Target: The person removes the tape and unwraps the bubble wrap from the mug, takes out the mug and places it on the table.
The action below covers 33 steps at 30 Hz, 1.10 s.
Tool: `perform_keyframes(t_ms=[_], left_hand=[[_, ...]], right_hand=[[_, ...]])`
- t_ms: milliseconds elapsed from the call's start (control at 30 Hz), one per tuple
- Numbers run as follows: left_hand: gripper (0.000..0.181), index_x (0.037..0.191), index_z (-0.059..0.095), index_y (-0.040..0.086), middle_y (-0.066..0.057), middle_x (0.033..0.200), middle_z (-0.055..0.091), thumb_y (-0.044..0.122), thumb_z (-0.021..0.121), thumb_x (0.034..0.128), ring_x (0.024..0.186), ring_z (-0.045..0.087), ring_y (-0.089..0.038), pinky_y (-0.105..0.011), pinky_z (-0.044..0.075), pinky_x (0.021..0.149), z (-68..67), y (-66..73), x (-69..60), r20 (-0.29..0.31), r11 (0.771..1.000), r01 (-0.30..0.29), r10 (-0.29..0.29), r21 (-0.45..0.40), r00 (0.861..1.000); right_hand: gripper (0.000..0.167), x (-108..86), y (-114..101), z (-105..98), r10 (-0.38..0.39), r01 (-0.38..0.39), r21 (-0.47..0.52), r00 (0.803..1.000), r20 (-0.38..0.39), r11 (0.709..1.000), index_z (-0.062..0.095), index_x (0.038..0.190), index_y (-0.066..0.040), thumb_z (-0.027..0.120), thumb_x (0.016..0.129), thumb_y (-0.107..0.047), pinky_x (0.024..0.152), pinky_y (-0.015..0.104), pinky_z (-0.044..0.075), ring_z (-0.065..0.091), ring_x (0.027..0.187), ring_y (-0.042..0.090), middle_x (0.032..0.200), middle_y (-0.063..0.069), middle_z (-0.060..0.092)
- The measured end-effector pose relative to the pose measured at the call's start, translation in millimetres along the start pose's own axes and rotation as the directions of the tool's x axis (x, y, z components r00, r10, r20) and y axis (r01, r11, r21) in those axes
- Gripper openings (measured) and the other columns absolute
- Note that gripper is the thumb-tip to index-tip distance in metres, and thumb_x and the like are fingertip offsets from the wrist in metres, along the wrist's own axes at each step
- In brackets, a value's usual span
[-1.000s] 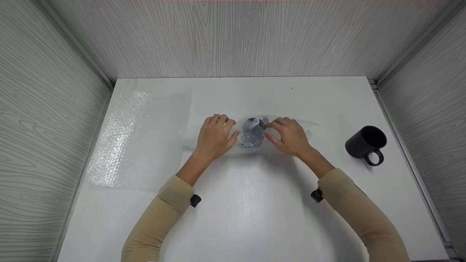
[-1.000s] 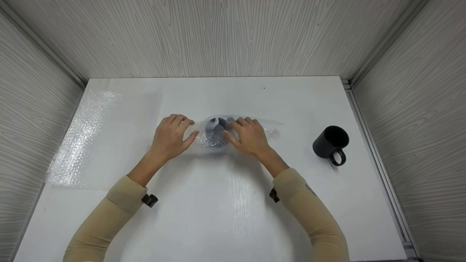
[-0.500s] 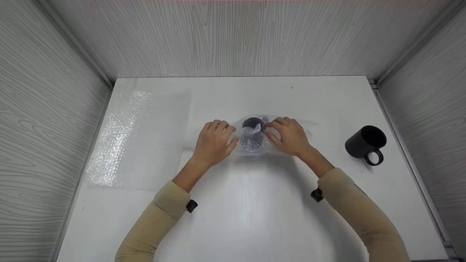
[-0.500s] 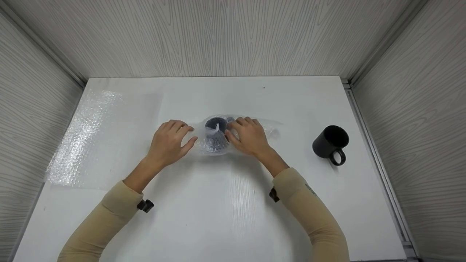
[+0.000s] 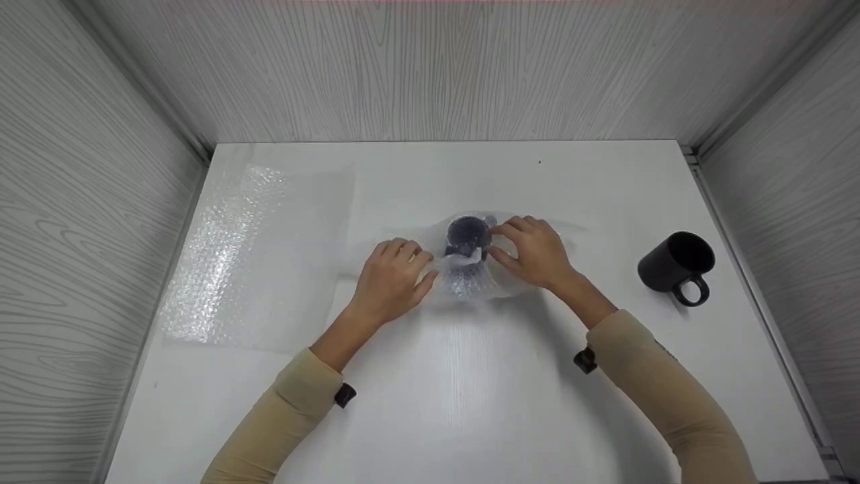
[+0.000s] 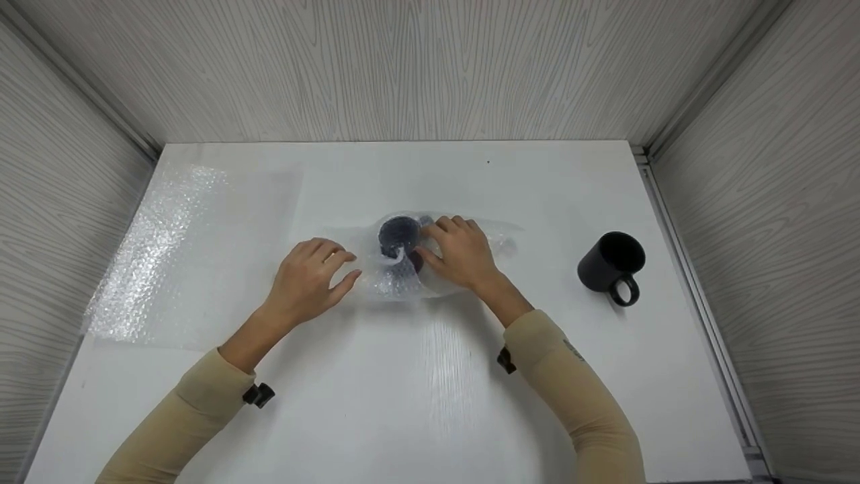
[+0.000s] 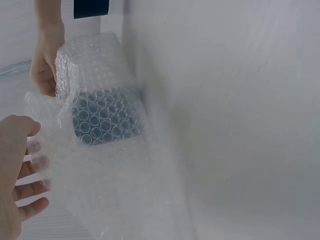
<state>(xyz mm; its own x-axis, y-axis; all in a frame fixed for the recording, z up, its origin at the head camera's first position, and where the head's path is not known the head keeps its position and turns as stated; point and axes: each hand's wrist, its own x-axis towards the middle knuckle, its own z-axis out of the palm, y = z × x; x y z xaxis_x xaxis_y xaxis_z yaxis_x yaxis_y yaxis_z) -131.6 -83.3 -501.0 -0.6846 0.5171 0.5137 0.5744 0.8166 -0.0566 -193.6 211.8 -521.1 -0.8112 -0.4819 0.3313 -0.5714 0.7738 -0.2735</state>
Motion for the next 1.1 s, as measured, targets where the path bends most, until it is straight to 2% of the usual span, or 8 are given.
perform_keyframes(t_ms=[167,367,567,933,1100], left_hand=[[0.024,0.105,0.077,0.014,-0.005,0.101,0.076,0.037,0.075,0.0971,0.101,0.073,-0.025,-0.039,0.062,0.091,-2.0,3.0,-4.8,-0.005,0.999,-0.031,0.031,0.021,1.0],[0.023,0.104,0.077,0.015,-0.005,0.1,0.076,0.036,0.077,0.0961,0.1,0.074,-0.024,-0.038,0.062,0.09,-5.2,6.5,-10.8,-0.013,0.998,-0.063,0.063,0.031,0.998],[0.02,0.101,0.077,0.016,-0.002,0.098,0.076,0.035,0.077,0.0958,0.099,0.074,-0.022,-0.036,0.062,0.09,-8.2,9.3,-17.6,-0.001,0.996,-0.082,0.082,0.038,0.997],[0.017,0.097,0.077,0.016,-0.002,0.095,0.077,0.033,0.077,0.096,0.097,0.073,-0.021,-0.036,0.062,0.087,-10.6,15.2,-30.2,0.013,0.994,-0.105,0.105,0.005,0.994],[0.017,0.094,0.076,0.016,-0.001,0.092,0.075,0.032,0.077,0.0951,0.091,0.072,-0.02,-0.035,0.062,0.082,-10.2,18.1,-36.5,0.023,0.994,-0.111,0.111,-0.017,0.994]], right_hand=[[0.033,0.1,0,0,0.003,-0.003,-0.011,1.0,-0.001,1.0,0.075,0.122,-0.012,0.075,0.098,-0.035,0.096,0.053,0.058,0.071,0.105,0.035,0.113,0.011,0.076],[0.034,0.4,-1,-1,0.034,-0.033,-0.014,0.999,0.035,0.999,0.074,0.124,-0.012,0.073,0.099,-0.035,0.1,0.053,0.057,0.071,0.109,0.035,0.116,0.012,0.076],[0.034,0.0,-3,-2,0.034,-0.034,-0.007,0.999,0.033,0.999,0.075,0.124,-0.012,0.074,0.099,-0.035,0.099,0.051,0.056,0.07,0.109,0.035,0.115,0.011,0.076],[0.035,-0.4,-3,-2,0.034,-0.034,-0.013,0.999,0.031,0.999,0.074,0.125,-0.013,0.074,0.098,-0.036,0.1,0.052,0.056,0.07,0.109,0.035,0.115,0.011,0.075],[0.035,-0.1,-4,-3,0.04,-0.04,-0.018,0.999,0.033,0.999,0.075,0.124,-0.013,0.075,0.098,-0.036,0.099,0.052,0.056,0.07,0.109,0.035,0.116,0.011,0.076]])
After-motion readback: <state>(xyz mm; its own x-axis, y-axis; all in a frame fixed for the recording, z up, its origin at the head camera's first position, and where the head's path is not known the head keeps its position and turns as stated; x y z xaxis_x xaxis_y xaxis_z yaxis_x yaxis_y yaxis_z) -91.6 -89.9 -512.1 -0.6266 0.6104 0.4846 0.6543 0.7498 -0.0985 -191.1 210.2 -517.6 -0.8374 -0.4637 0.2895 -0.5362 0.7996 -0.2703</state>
